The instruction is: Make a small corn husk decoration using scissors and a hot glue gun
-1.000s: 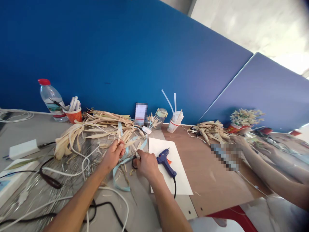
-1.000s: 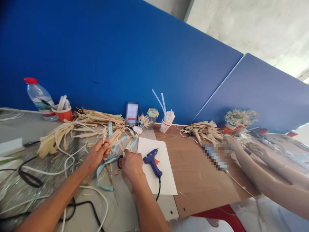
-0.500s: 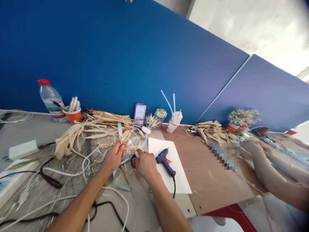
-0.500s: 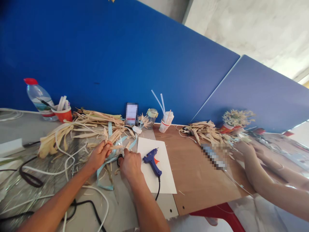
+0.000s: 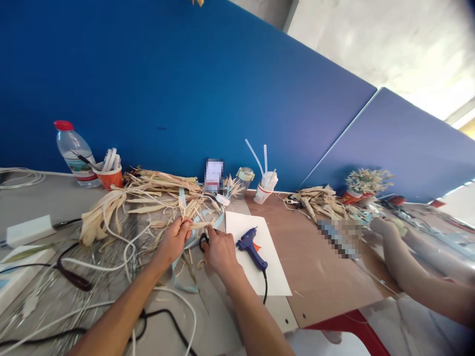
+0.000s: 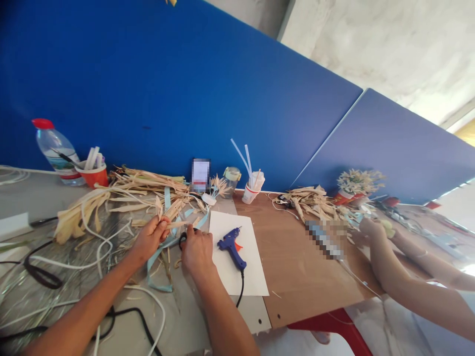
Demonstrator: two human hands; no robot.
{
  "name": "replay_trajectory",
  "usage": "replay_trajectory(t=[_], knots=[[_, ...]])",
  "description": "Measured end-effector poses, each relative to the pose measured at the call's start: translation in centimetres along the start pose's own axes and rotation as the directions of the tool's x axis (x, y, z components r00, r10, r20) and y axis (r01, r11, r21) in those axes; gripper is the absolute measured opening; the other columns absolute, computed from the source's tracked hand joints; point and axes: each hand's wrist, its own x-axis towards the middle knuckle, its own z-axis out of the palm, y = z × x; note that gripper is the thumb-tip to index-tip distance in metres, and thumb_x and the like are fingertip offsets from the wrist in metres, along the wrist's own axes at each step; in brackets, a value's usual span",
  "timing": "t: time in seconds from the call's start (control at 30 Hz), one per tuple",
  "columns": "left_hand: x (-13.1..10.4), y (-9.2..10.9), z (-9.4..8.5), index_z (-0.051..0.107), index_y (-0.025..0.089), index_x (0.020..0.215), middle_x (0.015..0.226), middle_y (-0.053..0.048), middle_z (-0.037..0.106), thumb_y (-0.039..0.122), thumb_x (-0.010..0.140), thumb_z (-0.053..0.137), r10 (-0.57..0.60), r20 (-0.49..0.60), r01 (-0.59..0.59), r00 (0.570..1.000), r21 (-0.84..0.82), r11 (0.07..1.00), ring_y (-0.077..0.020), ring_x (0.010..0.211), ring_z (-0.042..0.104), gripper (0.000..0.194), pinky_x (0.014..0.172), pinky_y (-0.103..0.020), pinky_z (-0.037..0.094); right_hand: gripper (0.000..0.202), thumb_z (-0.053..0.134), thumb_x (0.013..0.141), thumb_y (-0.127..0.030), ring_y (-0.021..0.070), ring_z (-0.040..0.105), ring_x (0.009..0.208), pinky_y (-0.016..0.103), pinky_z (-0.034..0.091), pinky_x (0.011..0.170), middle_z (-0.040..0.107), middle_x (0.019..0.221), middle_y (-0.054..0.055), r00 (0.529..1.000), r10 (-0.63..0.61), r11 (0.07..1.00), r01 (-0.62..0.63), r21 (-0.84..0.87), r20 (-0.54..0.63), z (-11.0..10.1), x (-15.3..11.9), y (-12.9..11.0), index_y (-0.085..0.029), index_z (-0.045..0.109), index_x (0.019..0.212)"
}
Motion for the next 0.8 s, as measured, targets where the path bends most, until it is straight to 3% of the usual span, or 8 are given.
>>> replay_trajectory(t=[0.1, 0.27, 0.4, 0.53, 0.67, 0.8], knots=[[-0.06, 0.14, 0.02, 0.051, 0.022, 0.079, 0.052, 0.007, 0.042, 0.043, 0.082, 0.046, 0.012, 0.008, -0.012, 1.000, 0.010, 1.000, -0.0117, 0.044, 0.038, 0.022, 0.044, -0.023, 0.027, 0.048, 0.052, 0.082, -0.025, 0.0253, 0.064, 0.088, 0.032, 0.039, 0.075, 0.070, 0.093, 0.013, 0.999, -0.038, 0.998, 0.037, 0.042, 0.020, -0.15, -0.02, 0.06, -0.013, 0.042, 0.127], [-0.16, 0.26, 0.14, 0.052, 0.021, 0.079, 0.053, 0.007, 0.042, 0.044, 0.081, 0.047, -0.006, 0.014, 0.006, 1.000, 0.013, 1.000, -0.0115, 0.045, 0.038, 0.023, 0.044, -0.022, 0.027, 0.035, 0.051, 0.082, -0.028, 0.0248, 0.066, 0.082, 0.030, 0.042, 0.068, 0.071, 0.089, 0.011, 0.994, 0.106, 0.971, -0.108, 0.212, 0.023, -0.18, -0.03, 0.30, -0.016, 0.053, 0.115], [-0.17, 0.27, 0.24, 0.052, 0.021, 0.078, 0.051, 0.007, 0.042, 0.047, 0.079, 0.050, -0.024, 0.015, 0.025, 1.000, -0.051, 0.998, -0.0117, 0.047, 0.040, 0.026, 0.046, -0.023, 0.030, 0.038, 0.055, 0.080, -0.027, 0.0199, 0.064, 0.085, 0.026, 0.044, 0.071, 0.069, 0.095, 0.008, 0.985, 0.160, 0.864, -0.174, 0.473, 0.070, 0.16, 0.29, 0.43, -0.018, 0.054, 0.116], [-0.42, 0.36, 0.46, 0.052, 0.020, 0.078, 0.051, 0.007, 0.044, 0.049, 0.079, 0.051, -0.072, 0.107, 0.082, 0.992, -0.099, 0.992, -0.0112, 0.048, 0.041, 0.029, 0.048, -0.022, 0.032, 0.043, 0.054, 0.079, -0.023, 0.0185, 0.064, 0.082, 0.026, 0.046, 0.070, 0.069, 0.094, 0.007, 0.986, 0.154, 0.765, -0.161, 0.624, 0.066, 0.47, 0.51, 0.37, -0.015, 0.049, 0.121], [-0.72, 0.44, 0.74, 0.051, 0.019, 0.077, 0.052, 0.006, 0.044, 0.049, 0.080, 0.049, -0.077, 0.172, 0.087, 0.982, -0.050, 0.995, -0.0106, 0.047, 0.039, 0.030, 0.047, -0.022, 0.031, 0.044, 0.049, 0.084, -0.023, 0.0190, 0.064, 0.086, 0.027, 0.047, 0.073, 0.068, 0.100, 0.009, 0.992, 0.110, 0.735, -0.126, 0.666, 0.067, 0.64, 0.26, 0.19, -0.014, 0.044, 0.126], [-0.53, 0.06, 0.55, 0.051, 0.020, 0.077, 0.052, 0.007, 0.041, 0.048, 0.080, 0.049, -0.094, 0.114, 0.099, 0.989, -0.035, 0.994, -0.0102, 0.048, 0.038, 0.029, 0.048, -0.021, 0.031, 0.045, 0.050, 0.084, -0.023, 0.0201, 0.065, 0.086, 0.027, 0.048, 0.073, 0.068, 0.099, 0.010, 0.993, 0.082, 0.778, -0.116, 0.617, 0.083, 0.26, -0.11, 0.01, -0.014, 0.044, 0.128]])
